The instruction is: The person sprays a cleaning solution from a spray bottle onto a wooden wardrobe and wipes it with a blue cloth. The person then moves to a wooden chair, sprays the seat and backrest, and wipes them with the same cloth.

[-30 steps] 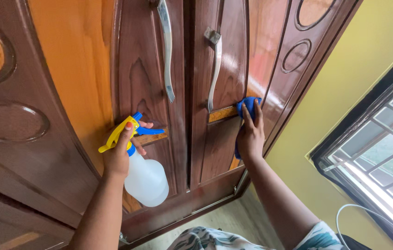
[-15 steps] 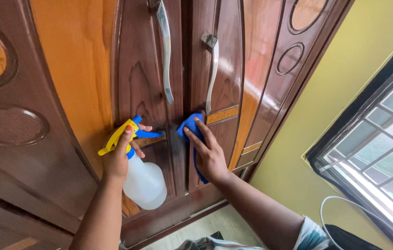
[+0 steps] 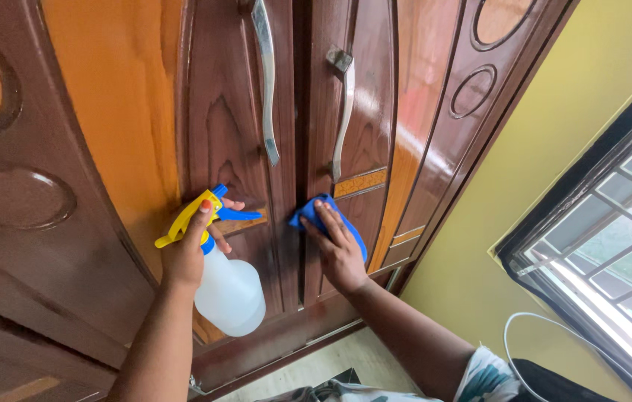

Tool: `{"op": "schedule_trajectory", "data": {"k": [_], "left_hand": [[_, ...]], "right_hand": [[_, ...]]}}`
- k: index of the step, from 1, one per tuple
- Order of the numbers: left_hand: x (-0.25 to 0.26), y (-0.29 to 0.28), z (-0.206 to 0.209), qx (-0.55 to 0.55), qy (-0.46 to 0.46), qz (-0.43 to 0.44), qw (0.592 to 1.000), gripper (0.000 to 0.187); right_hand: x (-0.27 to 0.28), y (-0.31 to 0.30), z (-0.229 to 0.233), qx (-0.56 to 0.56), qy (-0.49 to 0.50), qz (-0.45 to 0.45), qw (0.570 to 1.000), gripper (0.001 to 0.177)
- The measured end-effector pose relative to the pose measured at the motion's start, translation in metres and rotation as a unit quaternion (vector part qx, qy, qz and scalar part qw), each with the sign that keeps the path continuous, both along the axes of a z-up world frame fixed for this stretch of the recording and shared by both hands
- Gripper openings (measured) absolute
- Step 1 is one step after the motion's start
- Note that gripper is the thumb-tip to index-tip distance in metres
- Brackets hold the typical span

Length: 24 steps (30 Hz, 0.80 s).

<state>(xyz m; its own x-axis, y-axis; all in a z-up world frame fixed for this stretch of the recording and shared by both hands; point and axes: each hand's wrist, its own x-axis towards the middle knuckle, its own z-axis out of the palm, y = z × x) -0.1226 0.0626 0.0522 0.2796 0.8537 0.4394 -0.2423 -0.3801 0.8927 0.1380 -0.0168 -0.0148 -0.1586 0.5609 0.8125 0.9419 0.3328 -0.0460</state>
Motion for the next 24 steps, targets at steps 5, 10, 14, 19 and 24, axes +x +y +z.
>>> {"op": "schedule_trajectory", "data": {"k": [5, 10, 14, 19, 24], "left_hand": [[0.000, -0.003, 0.004, -0.007, -0.001, 0.006, 1.000, 0.057], [0.003, -0.003, 0.005, -0.020, -0.012, 0.007, 1.000, 0.056], [0.003, -0.004, 0.004, -0.003, -0.021, 0.006, 1.000, 0.054], [0.002, -0.004, 0.004, 0.012, -0.023, 0.001, 1.000, 0.052], [0.003, 0.000, 0.001, -0.006, -0.020, -0.006, 1.000, 0.053]], "right_hand": [[0.046, 0.000, -0.012, 0.032, 0.058, -0.073, 0.995, 0.064], [0.084, -0.001, -0.002, 0.041, 0.118, -0.171, 0.977, 0.065], [0.071, -0.002, -0.002, 0.013, 0.185, -0.189, 0.964, 0.066], [0.018, -0.003, -0.008, 0.022, 0.121, -0.131, 0.984, 0.067], [0.033, -0.013, 0.009, -0.035, 0.040, -0.120, 0.991, 0.067]]}}
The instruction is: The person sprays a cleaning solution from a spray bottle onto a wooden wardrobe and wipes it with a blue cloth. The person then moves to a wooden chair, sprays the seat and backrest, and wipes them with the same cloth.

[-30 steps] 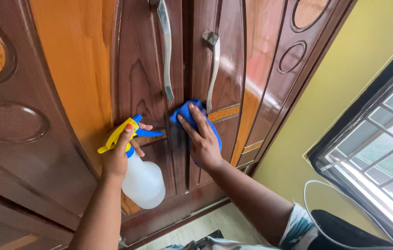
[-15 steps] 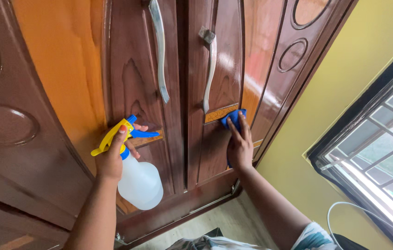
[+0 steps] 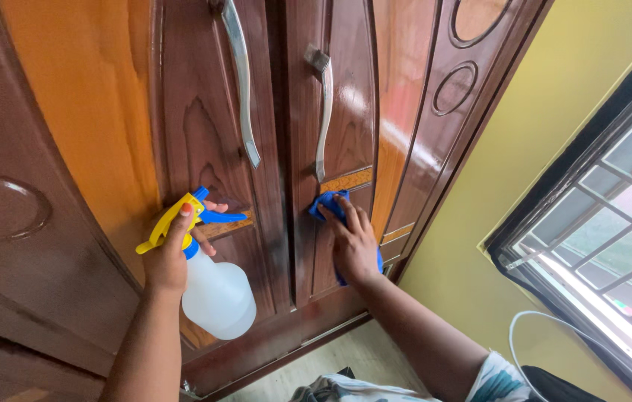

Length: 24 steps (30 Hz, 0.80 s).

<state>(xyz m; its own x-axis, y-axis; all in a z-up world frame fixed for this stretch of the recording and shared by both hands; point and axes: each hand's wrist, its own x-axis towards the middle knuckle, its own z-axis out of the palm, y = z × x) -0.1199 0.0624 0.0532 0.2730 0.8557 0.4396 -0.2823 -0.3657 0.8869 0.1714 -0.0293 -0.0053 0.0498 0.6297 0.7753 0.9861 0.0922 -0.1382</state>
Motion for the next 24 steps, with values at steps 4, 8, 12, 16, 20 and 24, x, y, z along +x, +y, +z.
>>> {"op": "schedule_trajectory", "data": {"k": [4, 8, 12, 16, 20, 24], "left_hand": [[0.000, 0.000, -0.001, 0.005, -0.010, 0.001, 1.000, 0.054], [-0.001, 0.000, -0.001, -0.002, -0.004, 0.000, 1.000, 0.055], [0.001, -0.001, 0.000, 0.000, -0.014, -0.003, 1.000, 0.055], [-0.001, -0.001, 0.000, 0.017, -0.011, 0.010, 1.000, 0.055], [-0.001, -0.002, 0.003, 0.014, 0.000, 0.005, 1.000, 0.055], [-0.002, -0.002, 0.003, 0.016, -0.001, 0.008, 1.000, 0.054]], "right_hand": [[0.038, -0.004, 0.011, 0.023, 0.057, -0.058, 0.996, 0.069], [0.047, -0.006, 0.014, 0.073, 0.090, -0.057, 0.992, 0.058], [0.029, -0.010, 0.033, 0.124, 0.148, 0.021, 0.981, 0.059], [-0.006, 0.010, 0.042, 0.138, 0.117, 0.051, 0.982, 0.059], [-0.038, 0.023, 0.017, 0.127, 0.091, 0.022, 0.987, 0.067], [-0.039, 0.015, -0.024, 0.038, 0.035, 0.045, 0.998, 0.072]]}}
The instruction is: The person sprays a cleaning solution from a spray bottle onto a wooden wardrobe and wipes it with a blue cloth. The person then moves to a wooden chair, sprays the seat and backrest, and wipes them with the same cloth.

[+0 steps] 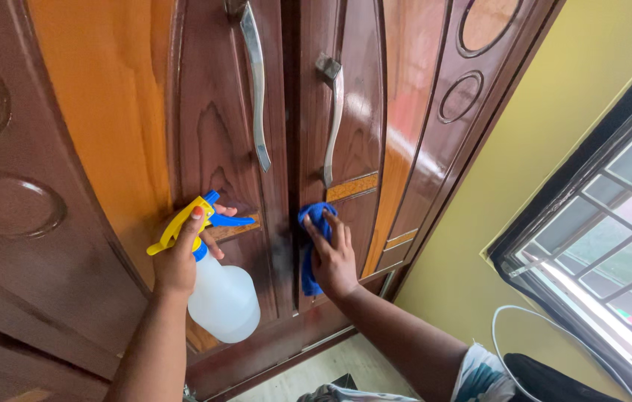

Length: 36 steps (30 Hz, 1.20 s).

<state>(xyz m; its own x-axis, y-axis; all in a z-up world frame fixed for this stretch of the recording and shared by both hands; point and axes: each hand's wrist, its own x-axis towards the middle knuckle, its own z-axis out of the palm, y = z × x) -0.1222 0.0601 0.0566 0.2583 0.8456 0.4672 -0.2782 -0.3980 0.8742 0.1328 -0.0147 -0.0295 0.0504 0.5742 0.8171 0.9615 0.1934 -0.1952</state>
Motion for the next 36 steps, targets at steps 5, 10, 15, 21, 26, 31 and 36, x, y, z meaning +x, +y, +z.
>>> {"op": "schedule_trajectory", "data": {"k": [5, 10, 15, 21, 26, 31, 36], "left_hand": [[0.001, 0.001, -0.002, -0.007, -0.007, -0.006, 1.000, 0.055], [0.001, -0.006, 0.001, -0.016, -0.012, 0.003, 1.000, 0.054], [0.024, -0.037, 0.018, 0.059, -0.036, -0.033, 0.997, 0.052], [0.067, -0.076, 0.041, 0.050, -0.103, -0.032, 0.993, 0.052], [0.099, -0.092, 0.051, 0.054, -0.142, -0.015, 0.988, 0.049], [0.114, -0.092, 0.037, 0.047, -0.137, -0.054, 0.988, 0.045], [0.097, -0.077, 0.018, 0.134, -0.108, -0.225, 0.959, 0.072]], "right_hand": [[0.019, -0.017, -0.029, -0.092, -0.012, 0.030, 0.995, 0.072], [0.033, -0.031, -0.048, -0.087, 0.121, 0.061, 0.987, 0.064], [0.058, -0.026, -0.083, -0.106, 0.365, 0.023, 0.925, 0.058], [0.046, -0.031, -0.123, -0.216, 0.674, -0.002, 0.707, 0.055], [0.015, -0.046, -0.118, -0.233, 0.741, 0.195, 0.599, 0.038], [0.020, -0.028, -0.110, -0.202, 0.664, 0.456, 0.557, 0.044], [0.028, -0.025, -0.097, -0.230, 0.474, 0.473, 0.706, 0.055]]}}
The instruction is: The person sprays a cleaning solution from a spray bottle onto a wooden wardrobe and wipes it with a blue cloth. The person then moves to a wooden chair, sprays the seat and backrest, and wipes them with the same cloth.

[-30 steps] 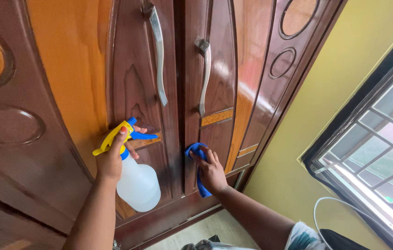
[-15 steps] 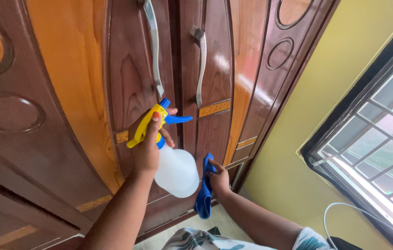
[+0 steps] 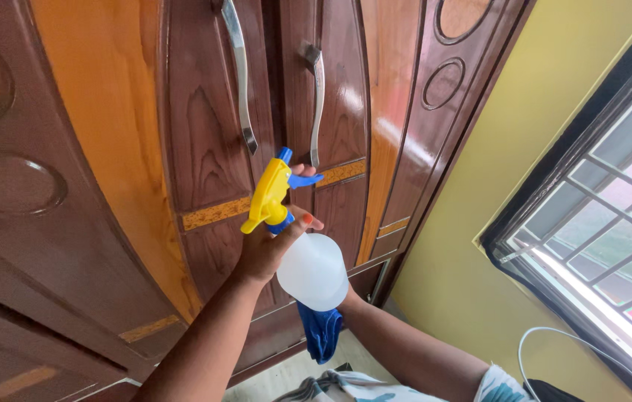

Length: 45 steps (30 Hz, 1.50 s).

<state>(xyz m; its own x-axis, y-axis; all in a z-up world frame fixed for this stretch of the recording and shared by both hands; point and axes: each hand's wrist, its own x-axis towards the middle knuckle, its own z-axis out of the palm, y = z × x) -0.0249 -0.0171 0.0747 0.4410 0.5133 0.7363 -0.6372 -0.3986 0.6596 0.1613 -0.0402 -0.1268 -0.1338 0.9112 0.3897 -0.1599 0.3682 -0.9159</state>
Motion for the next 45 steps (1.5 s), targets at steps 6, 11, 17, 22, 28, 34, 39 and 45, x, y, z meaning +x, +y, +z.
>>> {"op": "schedule_trajectory", "data": {"k": [6, 11, 17, 22, 28, 34, 39, 45], "left_hand": [[-0.007, 0.010, -0.020, -0.080, -0.002, -0.028, 0.996, 0.075], [-0.020, 0.015, -0.039, -0.092, 0.119, 0.002, 0.989, 0.072], [-0.031, 0.020, -0.067, -0.097, 0.312, 0.073, 0.942, 0.061], [-0.032, 0.022, -0.089, -0.092, 0.372, 0.126, 0.915, 0.048], [-0.032, 0.025, -0.090, -0.086, 0.393, 0.146, 0.904, 0.041], [-0.049, 0.038, -0.087, -0.097, 0.372, 0.140, 0.912, 0.043], [-0.086, 0.062, -0.079, -0.094, 0.328, 0.157, 0.927, 0.038], [-0.121, 0.083, -0.057, -0.089, 0.205, 0.116, 0.968, 0.048]], "right_hand": [[-0.013, -0.010, -0.021, -0.130, -0.058, -0.119, 0.983, 0.070], [0.027, -0.010, -0.039, -0.103, -0.326, -0.366, 0.866, 0.055], [0.148, -0.013, -0.010, -0.170, -0.141, -0.489, 0.844, 0.059], [0.203, -0.037, 0.028, -0.160, 0.019, -0.510, 0.845, 0.059], [0.202, -0.054, 0.051, -0.138, -0.018, -0.551, 0.822, 0.058], [0.170, -0.059, 0.061, -0.106, -0.041, -0.558, 0.822, 0.058], [0.109, -0.042, 0.060, 0.011, -0.211, -0.524, 0.825, 0.053], [-0.002, -0.016, 0.120, 0.208, -0.407, -0.435, 0.775, 0.059]]}}
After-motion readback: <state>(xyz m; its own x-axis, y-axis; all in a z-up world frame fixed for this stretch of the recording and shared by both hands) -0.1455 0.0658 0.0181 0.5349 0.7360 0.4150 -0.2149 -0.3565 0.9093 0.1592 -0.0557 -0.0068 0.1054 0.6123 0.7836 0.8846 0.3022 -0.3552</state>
